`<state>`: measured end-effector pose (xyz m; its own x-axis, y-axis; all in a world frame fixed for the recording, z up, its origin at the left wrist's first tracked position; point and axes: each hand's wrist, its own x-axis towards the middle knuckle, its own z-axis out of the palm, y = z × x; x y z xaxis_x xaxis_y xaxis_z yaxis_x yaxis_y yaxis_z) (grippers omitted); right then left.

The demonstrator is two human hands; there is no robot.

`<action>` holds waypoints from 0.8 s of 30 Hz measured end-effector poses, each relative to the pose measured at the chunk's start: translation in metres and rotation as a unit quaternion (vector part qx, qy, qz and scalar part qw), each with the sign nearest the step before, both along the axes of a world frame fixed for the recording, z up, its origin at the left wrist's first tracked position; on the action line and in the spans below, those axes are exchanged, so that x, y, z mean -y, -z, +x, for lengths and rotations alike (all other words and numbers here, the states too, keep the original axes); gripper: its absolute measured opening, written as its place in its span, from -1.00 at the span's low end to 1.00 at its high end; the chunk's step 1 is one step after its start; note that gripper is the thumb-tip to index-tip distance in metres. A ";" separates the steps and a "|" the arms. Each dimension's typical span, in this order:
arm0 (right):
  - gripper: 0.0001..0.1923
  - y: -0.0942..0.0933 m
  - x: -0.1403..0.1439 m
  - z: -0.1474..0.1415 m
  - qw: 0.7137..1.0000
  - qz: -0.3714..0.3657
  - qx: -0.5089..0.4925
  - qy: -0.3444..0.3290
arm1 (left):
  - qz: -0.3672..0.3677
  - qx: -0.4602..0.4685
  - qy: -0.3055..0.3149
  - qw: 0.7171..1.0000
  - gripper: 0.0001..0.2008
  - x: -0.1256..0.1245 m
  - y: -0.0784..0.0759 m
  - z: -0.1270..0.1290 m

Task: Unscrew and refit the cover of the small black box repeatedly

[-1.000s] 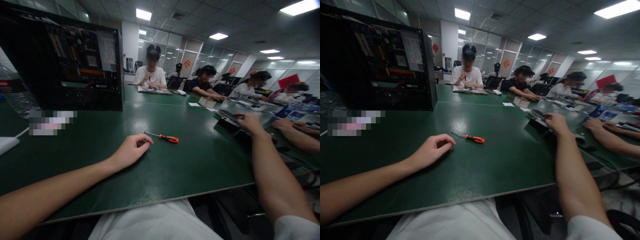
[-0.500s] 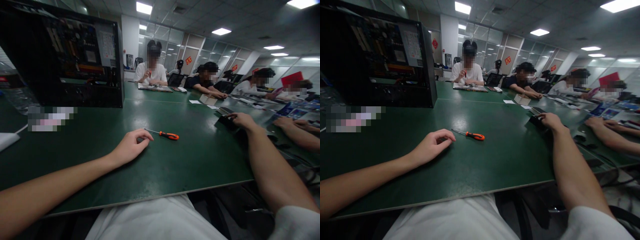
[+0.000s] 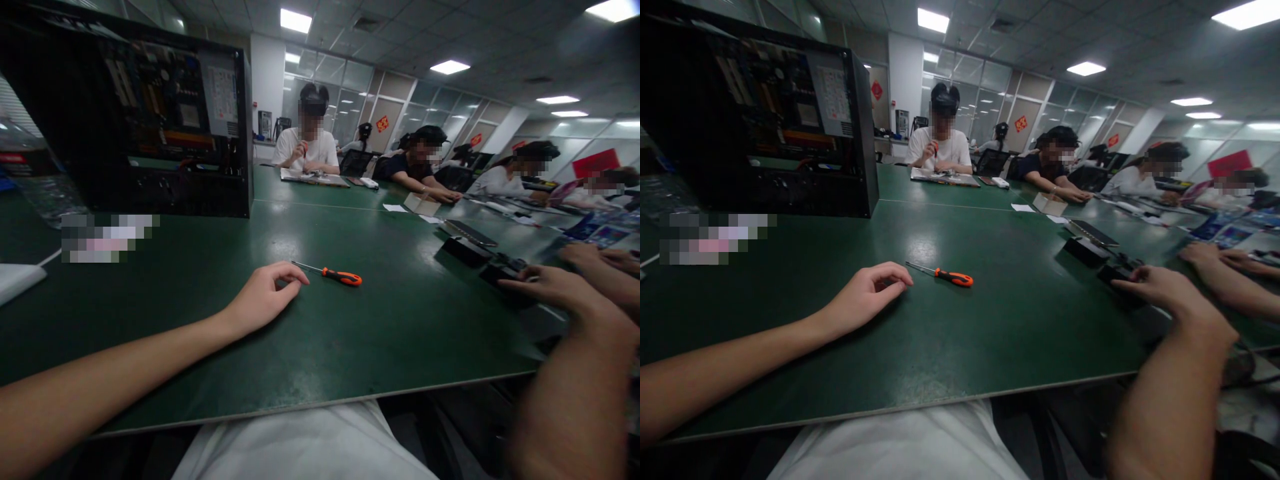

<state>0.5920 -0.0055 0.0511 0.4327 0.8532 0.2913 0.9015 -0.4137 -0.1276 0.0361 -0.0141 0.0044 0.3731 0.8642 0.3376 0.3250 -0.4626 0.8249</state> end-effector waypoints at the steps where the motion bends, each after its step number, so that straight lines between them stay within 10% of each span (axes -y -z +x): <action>1: -0.64 0.004 0.002 -0.002 0.999 -0.029 -0.033 0.013 | -0.003 0.001 -0.001 1.000 -0.86 0.000 0.000 0.000; 8: -0.67 0.008 -0.007 -0.001 0.992 -0.083 -0.088 0.030 | -0.007 -0.004 -0.006 1.000 -0.86 0.000 0.000 0.001; 12: -0.81 -0.003 0.004 -0.054 0.988 -0.045 -0.046 -0.142 | -0.021 0.035 -0.011 0.999 -0.79 0.000 0.002 0.002; 18: -0.75 -0.024 0.013 -0.234 0.857 -0.050 -0.027 -0.513 | 0.044 0.009 0.015 0.999 -0.40 0.011 -0.005 -0.002; 24: -0.88 -0.010 0.014 -0.323 0.744 -0.135 -0.008 -0.654 | 0.105 -0.119 0.047 0.986 -0.42 0.021 -0.021 -0.021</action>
<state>0.2691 -0.0199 0.0612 -0.8176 0.5746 0.0365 0.5551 0.8035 -0.2149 0.0154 -0.0347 0.0255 0.5377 0.7427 0.3991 0.4452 -0.6521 0.6137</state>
